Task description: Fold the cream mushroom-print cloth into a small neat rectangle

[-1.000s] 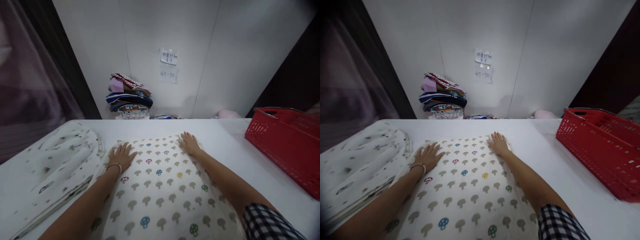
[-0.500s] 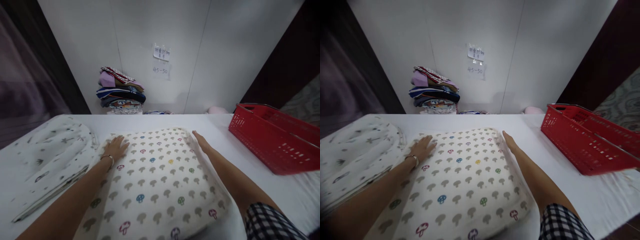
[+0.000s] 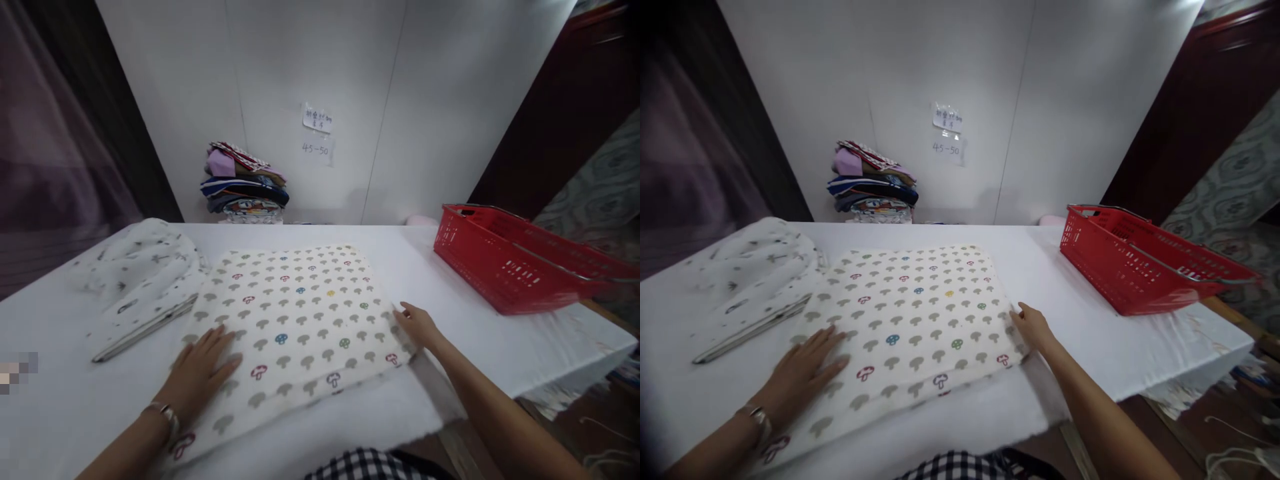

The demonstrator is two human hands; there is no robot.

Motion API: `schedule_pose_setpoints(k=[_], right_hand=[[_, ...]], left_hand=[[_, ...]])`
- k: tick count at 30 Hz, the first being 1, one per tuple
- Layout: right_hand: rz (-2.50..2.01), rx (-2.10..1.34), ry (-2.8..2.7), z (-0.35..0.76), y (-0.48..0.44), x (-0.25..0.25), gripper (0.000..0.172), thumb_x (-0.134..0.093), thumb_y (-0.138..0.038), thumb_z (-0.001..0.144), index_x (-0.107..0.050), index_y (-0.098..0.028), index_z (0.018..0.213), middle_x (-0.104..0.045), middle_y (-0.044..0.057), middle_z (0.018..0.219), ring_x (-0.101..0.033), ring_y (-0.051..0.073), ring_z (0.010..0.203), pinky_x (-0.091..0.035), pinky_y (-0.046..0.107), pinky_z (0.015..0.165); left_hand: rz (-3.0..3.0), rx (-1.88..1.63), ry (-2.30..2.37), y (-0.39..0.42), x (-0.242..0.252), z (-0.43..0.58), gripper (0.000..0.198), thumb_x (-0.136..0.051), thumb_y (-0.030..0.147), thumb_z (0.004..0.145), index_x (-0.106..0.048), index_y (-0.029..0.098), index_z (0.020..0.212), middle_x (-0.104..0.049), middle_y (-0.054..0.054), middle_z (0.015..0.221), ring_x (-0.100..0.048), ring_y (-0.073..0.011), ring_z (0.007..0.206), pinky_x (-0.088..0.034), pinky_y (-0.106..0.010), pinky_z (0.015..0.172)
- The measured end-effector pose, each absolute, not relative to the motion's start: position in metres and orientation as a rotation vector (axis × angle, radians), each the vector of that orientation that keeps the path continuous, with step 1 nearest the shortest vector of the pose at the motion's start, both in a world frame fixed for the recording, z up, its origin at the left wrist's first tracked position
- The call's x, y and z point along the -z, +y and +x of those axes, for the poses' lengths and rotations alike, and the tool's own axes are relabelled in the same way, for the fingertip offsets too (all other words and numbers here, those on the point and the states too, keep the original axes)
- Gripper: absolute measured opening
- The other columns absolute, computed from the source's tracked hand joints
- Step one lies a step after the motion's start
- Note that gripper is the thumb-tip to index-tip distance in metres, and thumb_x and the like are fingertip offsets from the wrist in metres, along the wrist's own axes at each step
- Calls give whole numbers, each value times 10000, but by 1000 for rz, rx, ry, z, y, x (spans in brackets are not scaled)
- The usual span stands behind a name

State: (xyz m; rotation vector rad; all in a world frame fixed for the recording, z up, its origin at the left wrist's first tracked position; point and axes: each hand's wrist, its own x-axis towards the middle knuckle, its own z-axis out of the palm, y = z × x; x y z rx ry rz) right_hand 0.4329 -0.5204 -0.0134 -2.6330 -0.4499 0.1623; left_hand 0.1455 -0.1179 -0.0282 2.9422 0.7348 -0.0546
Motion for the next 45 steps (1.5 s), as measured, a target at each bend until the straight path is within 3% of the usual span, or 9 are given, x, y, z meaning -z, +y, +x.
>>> schedule_pose_setpoints(k=[6,11,14,20,24,32,39,45], right_hand=[[-2709,-97,-496,406,-544,8,508,-426,-458,829,-548,-161,1223,-674,67,937,-613,216,818,-443,304,717],[-2630,1,-478,392,-566,6,327,-397,-354,838,-667,-189,920,-682,54,885,-602,191,799,-420,275,700],[-2603,-170,-448,390,-571,9,293,-433,-350,833,-672,-185,862,-687,39,834,-601,175,764,-399,248,646],[-2720,-171,-461,392,-563,9,291,-492,-405,821,-670,-176,838,-681,61,829,-584,169,736,-353,239,611],[-2672,-120,-468,392,-559,6,154,-535,-302,776,-630,-185,744,-659,30,768,-555,147,690,-338,224,591],[-2691,-142,-415,392,-569,10,149,-524,-287,787,-620,-178,754,-644,18,719,-545,142,670,-339,225,590],[-2753,-292,-451,397,-564,11,345,-542,-469,795,-640,-162,917,-673,95,900,-591,194,783,-355,248,627],[-2496,-373,-352,392,-554,10,223,-619,-396,681,-544,-186,666,-583,5,631,-520,146,589,-319,242,514]], left_hand=[[2953,-20,649,-152,35,90,640,-313,581,781,-429,289,1338,-268,20,1467,-205,-223,1372,-229,-449,1123],[3041,-258,331,-165,54,65,587,-388,578,793,-414,350,1333,-310,21,1450,-306,-239,1334,-244,-467,1117],[3095,-433,176,-161,55,62,557,-407,572,817,-460,310,1304,-377,-16,1423,-387,-242,1288,-325,-467,1075],[3112,-668,7,-160,42,68,480,-381,554,848,-596,255,1157,-558,-43,1274,-542,-233,1140,-463,-398,953],[3118,-732,-48,-164,44,70,456,-380,523,859,-611,233,1125,-571,-40,1260,-540,-221,1142,-463,-381,955],[3176,-690,-54,-162,49,67,453,-355,488,870,-617,221,1125,-593,-40,1227,-571,-213,1101,-473,-372,949],[3226,-499,251,-147,50,49,453,-365,310,794,-602,221,1169,-565,-35,1266,-536,-204,1149,-460,-364,956],[3212,-372,636,-124,52,33,544,-361,254,743,-540,136,1243,-494,-77,1339,-443,-237,1236,-375,-407,1030]])
